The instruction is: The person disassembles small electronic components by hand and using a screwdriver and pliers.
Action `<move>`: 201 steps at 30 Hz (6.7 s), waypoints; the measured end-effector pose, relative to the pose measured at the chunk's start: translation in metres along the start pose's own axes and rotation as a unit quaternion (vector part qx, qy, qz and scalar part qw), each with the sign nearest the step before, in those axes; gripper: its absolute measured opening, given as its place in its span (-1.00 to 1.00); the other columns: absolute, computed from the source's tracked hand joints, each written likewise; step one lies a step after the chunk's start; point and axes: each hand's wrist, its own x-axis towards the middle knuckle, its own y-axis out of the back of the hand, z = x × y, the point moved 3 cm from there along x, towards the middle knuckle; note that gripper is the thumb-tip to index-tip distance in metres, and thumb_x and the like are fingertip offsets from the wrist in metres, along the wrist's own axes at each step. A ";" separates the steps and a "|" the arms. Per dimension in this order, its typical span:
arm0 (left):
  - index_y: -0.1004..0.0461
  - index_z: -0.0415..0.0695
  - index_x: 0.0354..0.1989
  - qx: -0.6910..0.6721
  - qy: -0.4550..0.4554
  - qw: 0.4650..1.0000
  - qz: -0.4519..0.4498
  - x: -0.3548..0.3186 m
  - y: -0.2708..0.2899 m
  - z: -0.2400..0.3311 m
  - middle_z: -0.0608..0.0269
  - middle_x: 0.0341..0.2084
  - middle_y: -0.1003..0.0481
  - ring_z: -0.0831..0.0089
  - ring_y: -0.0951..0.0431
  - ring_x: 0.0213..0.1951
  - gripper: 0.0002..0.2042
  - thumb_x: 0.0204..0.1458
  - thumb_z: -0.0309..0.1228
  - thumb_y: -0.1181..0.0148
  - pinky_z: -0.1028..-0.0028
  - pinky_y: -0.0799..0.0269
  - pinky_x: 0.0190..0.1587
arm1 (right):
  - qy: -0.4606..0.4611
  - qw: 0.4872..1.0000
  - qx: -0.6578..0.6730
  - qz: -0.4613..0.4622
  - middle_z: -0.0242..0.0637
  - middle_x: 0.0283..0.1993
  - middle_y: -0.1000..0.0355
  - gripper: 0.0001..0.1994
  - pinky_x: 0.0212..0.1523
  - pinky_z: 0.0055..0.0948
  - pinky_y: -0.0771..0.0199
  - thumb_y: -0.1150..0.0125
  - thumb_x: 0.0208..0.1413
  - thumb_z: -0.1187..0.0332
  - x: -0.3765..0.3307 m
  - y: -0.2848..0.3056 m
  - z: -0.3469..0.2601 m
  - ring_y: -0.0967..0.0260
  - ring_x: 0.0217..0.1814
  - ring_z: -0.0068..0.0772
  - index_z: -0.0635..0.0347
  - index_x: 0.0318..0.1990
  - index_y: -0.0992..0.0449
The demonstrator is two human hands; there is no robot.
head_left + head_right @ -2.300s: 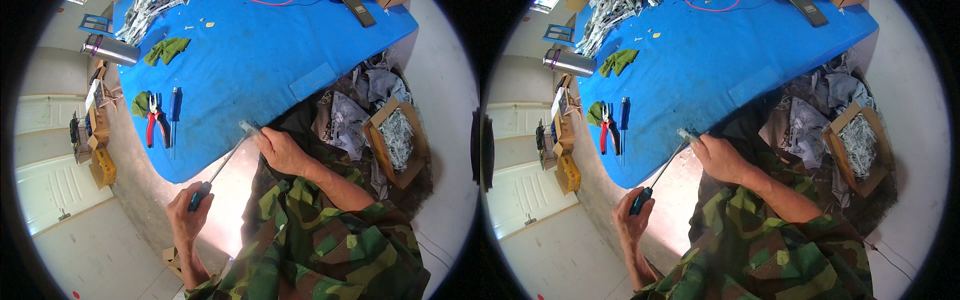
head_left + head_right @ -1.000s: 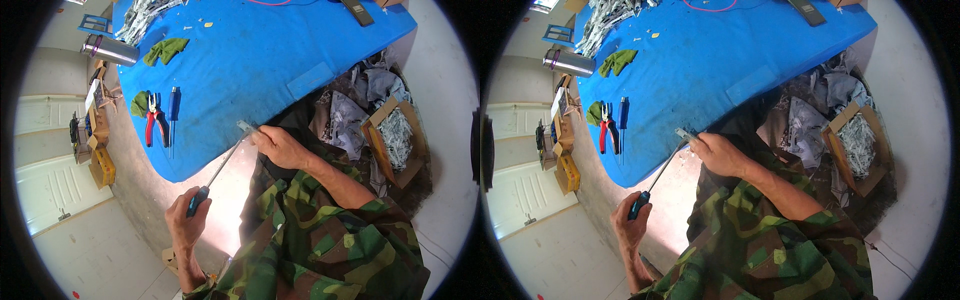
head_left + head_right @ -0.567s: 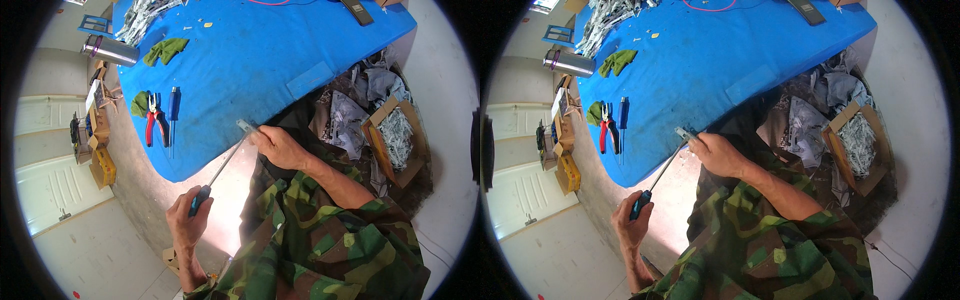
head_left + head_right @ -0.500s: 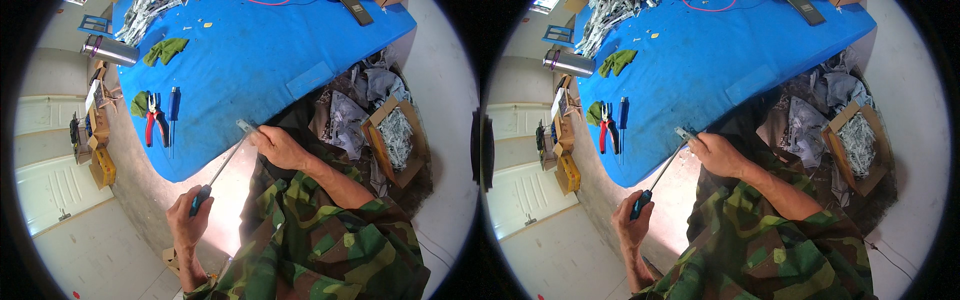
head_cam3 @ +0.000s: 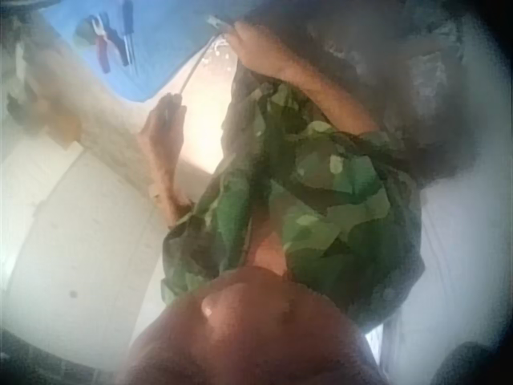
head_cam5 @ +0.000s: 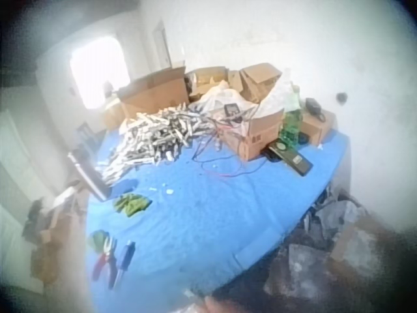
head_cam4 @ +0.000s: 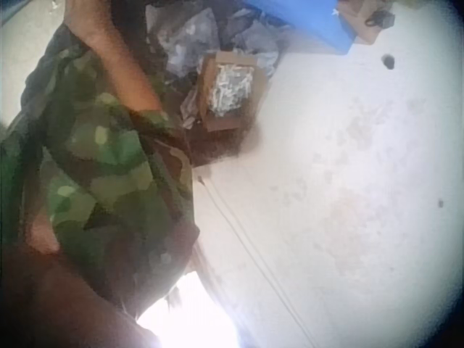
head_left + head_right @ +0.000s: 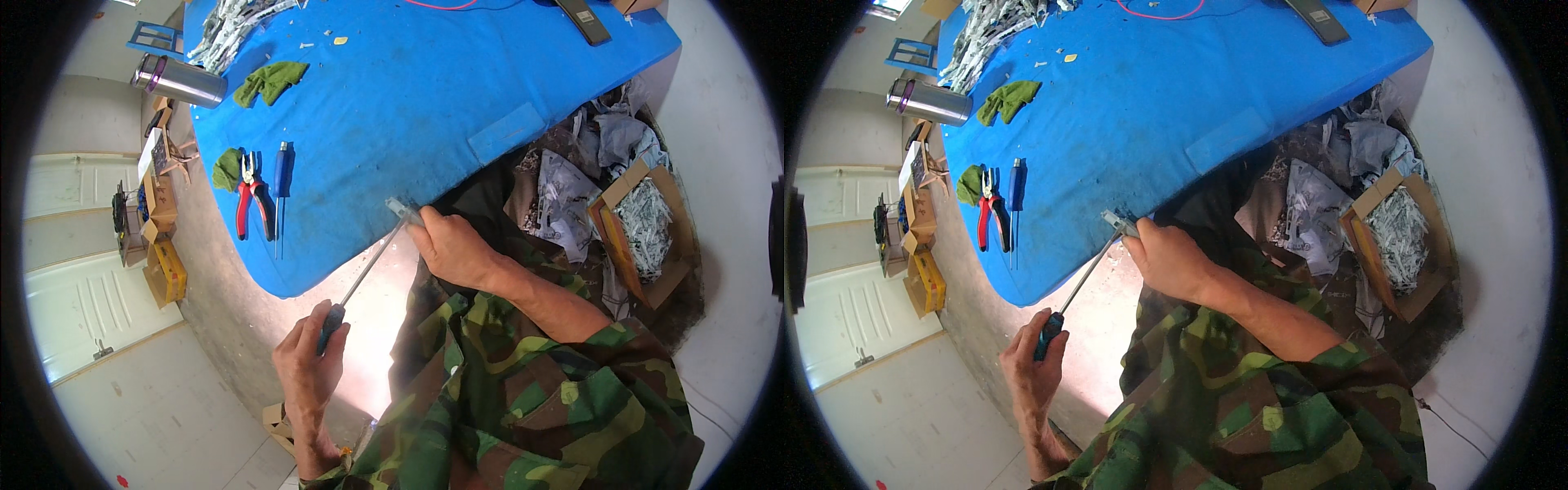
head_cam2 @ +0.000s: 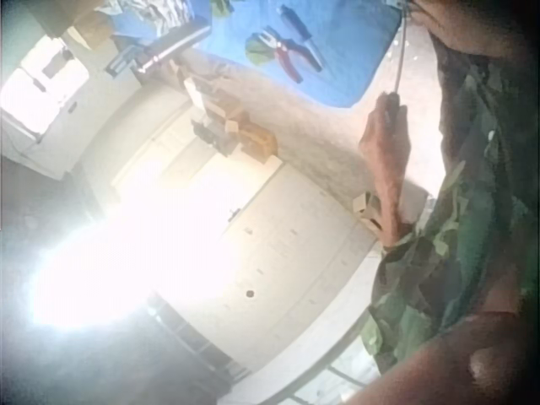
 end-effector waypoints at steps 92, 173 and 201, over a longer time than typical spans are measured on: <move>-0.55 -0.13 0.06 0.155 0.006 0.985 -0.078 -0.006 0.003 0.026 0.05 -0.41 -0.61 0.16 -0.67 -0.45 -0.74 0.24 -0.37 -0.28 0.23 -0.55 -0.39 | -0.034 0.996 -0.088 0.003 0.14 -0.56 -0.49 -0.72 -0.41 0.16 -0.51 -0.17 0.33 0.26 0.001 0.003 -0.014 -0.52 -0.47 0.28 0.34 -0.24 -0.34; -0.60 -0.05 -0.08 0.007 -0.014 0.992 -0.125 0.029 0.012 -0.006 0.17 -0.38 -0.68 0.29 -0.69 -0.47 -0.77 0.11 -0.35 -0.43 0.34 -0.57 -0.43 | -0.018 0.998 0.021 -0.059 0.20 -0.49 -0.45 -0.73 -0.37 0.12 -0.39 -0.21 0.27 0.28 0.006 0.021 0.000 -0.47 -0.37 0.35 0.36 -0.31 -0.41; -0.63 -0.04 -0.08 -0.024 0.013 0.994 -0.109 0.019 0.007 -0.010 0.19 -0.44 -0.65 0.34 -0.66 -0.49 -0.77 0.16 -0.25 -0.40 0.36 -0.53 -0.45 | -0.012 0.999 0.026 -0.042 0.22 -0.53 -0.37 -0.72 -0.50 -0.01 -0.30 -0.23 0.25 0.33 0.005 0.023 0.000 -0.44 -0.48 0.28 0.37 -0.34 -0.32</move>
